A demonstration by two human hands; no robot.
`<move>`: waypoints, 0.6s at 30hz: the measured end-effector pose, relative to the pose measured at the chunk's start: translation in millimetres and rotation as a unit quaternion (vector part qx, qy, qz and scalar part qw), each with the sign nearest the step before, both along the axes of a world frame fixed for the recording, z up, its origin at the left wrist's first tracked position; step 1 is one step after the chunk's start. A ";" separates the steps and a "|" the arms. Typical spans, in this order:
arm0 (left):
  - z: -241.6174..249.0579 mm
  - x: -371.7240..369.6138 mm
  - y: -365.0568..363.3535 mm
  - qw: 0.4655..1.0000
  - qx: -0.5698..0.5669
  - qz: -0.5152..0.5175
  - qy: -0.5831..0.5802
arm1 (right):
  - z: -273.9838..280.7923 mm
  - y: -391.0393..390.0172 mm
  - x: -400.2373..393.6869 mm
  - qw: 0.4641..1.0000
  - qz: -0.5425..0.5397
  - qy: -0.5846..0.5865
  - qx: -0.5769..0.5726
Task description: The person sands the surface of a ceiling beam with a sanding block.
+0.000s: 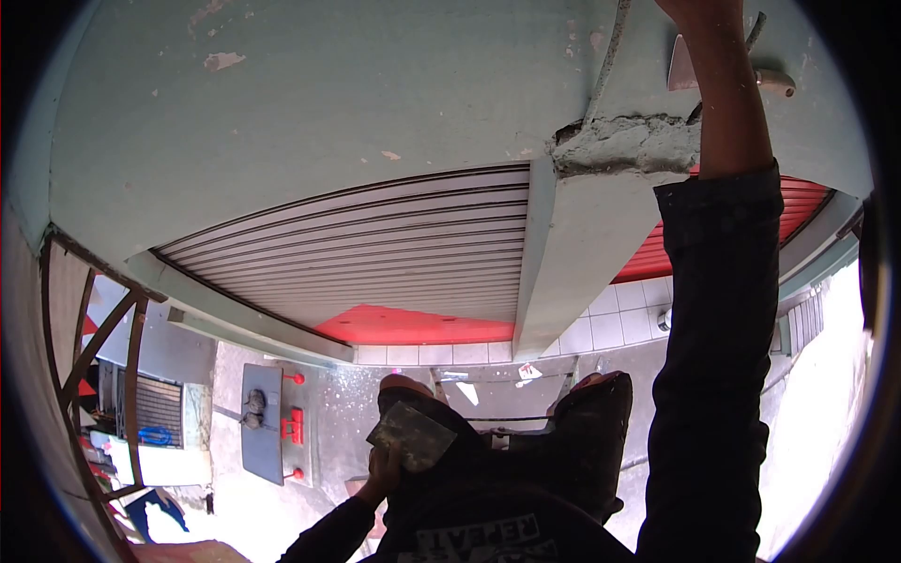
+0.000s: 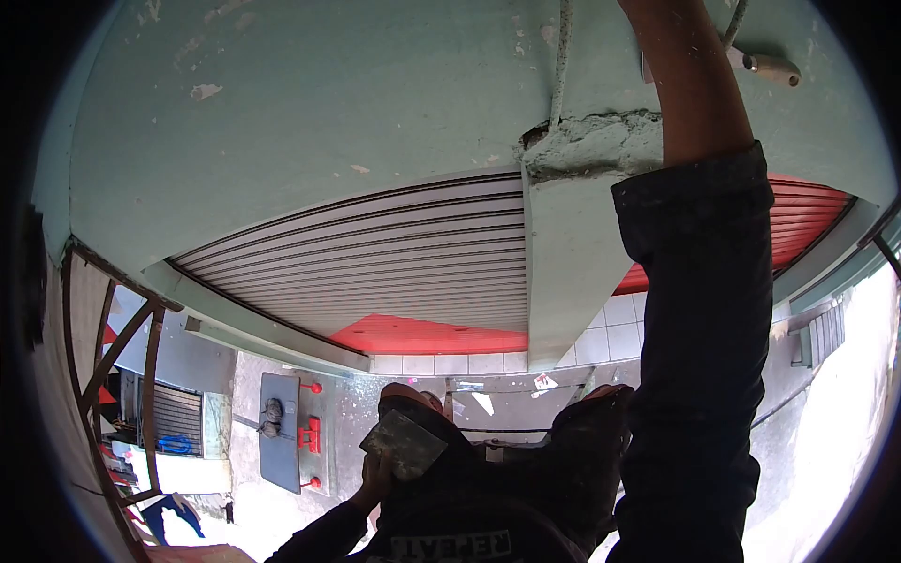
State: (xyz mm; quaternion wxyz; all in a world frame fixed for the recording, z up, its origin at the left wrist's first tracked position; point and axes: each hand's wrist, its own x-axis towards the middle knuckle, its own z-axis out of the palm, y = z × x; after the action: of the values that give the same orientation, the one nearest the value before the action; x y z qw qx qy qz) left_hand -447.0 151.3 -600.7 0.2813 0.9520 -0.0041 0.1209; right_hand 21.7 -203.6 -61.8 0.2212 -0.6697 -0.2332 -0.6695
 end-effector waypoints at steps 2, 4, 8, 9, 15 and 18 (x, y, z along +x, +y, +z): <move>8.6 3.0 -4.0 1.000 0.013 -0.004 -0.015 | 0.4 -0.1 3.9 1.000 -0.005 -0.005 0.004; 6.0 2.1 -1.7 0.997 0.061 -0.028 -0.049 | -1.1 2.8 -5.5 1.000 0.000 -0.004 0.001; -0.7 2.1 4.2 0.981 0.147 -0.067 -0.106 | -3.1 2.6 -5.4 1.000 0.000 -0.003 0.007; -2.1 1.8 4.5 0.980 0.150 -0.066 -0.113 | -2.1 1.5 -3.4 1.000 0.002 -0.001 0.007; -0.5 1.8 5.7 0.989 0.105 -0.071 -0.079 | -2.4 2.8 -4.6 1.000 -0.003 -0.010 0.005; 2.8 2.0 3.4 0.989 0.114 -0.065 -0.069 | -0.3 -1.3 3.0 1.000 -0.001 -0.010 -0.004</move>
State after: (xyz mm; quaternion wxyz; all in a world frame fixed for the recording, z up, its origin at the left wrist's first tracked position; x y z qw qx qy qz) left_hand -445.0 154.8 -597.8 0.1771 0.9650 -0.0994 0.1661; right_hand 24.7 -204.9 -62.1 0.2156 -0.6643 -0.2377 -0.6751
